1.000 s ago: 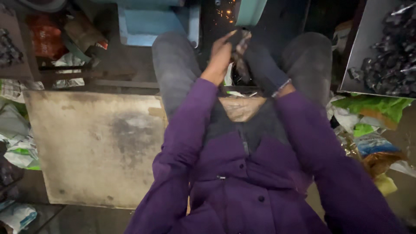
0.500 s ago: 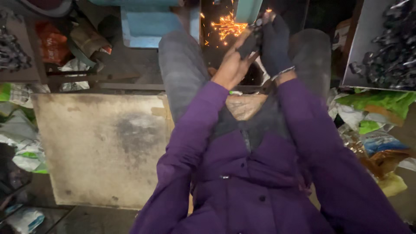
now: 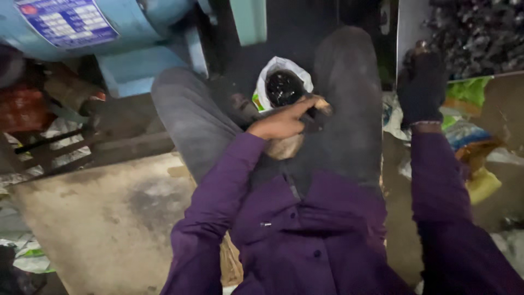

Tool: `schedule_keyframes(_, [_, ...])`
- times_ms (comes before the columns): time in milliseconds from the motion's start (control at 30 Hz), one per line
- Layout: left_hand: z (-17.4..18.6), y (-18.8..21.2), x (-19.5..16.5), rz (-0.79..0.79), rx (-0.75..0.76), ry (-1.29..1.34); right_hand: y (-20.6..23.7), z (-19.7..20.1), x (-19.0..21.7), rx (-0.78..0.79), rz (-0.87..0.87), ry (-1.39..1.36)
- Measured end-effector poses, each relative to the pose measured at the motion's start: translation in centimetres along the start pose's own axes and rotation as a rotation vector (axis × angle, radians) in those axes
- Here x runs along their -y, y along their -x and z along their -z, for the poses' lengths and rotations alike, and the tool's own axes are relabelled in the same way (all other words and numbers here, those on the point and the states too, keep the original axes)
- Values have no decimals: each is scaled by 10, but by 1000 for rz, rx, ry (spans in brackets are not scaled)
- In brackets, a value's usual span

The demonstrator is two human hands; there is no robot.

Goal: The person sits on the floor and grinds small metal pieces against a running bench grinder, producing sparks, then places the ground pieces into a tray of similar parts and picks up new pieces to grind.

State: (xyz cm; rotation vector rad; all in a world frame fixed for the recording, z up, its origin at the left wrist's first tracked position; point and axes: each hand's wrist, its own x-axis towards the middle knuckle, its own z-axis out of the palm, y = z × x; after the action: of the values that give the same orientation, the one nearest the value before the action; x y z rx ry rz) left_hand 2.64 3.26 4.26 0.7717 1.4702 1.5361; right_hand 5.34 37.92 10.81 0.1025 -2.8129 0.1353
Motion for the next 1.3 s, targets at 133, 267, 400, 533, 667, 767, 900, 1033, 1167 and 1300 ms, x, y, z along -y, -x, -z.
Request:
schedule_keyframes(133, [10, -16, 8, 99, -247, 211, -38, -15, -4, 147, -231, -128])
schedule_keyframes(267, [29, -19, 19, 99, -638, 295, -93, -11, 67, -25, -122, -424])
schedule_keyframes(400, [51, -4, 27, -94, -1085, 446, -93, -29, 187, 196, 146, -521])
schedule_keyframes(533, [62, 26, 28, -236, -1227, 142, -67, -53, 223, 404, -119, -1206])
schedule_keyframes(667, [60, 38, 22, -161, -1043, 202, -55, -61, 210, 1097, -660, -1911])
schedule_keyframes(767, [57, 31, 17, -70, -1088, 432, -61, -63, 212, 955, -764, -1992])
schedule_keyframes(900, [62, 16, 14, 38, -1077, 486, -81, -71, 223, 756, -730, -1916])
schedule_keyframes(1033, [69, 9, 15, 127, -1152, 329, -93, -79, 223, 825, -805, -2041])
schedule_keyframes(1167, [65, 14, 22, 10, -1102, 345, -90, -82, 215, 839, -596, -1811])
schedule_keyframes(1300, [61, 17, 13, -121, -1104, 254, -85, -79, 212, 289, 35, -1307])
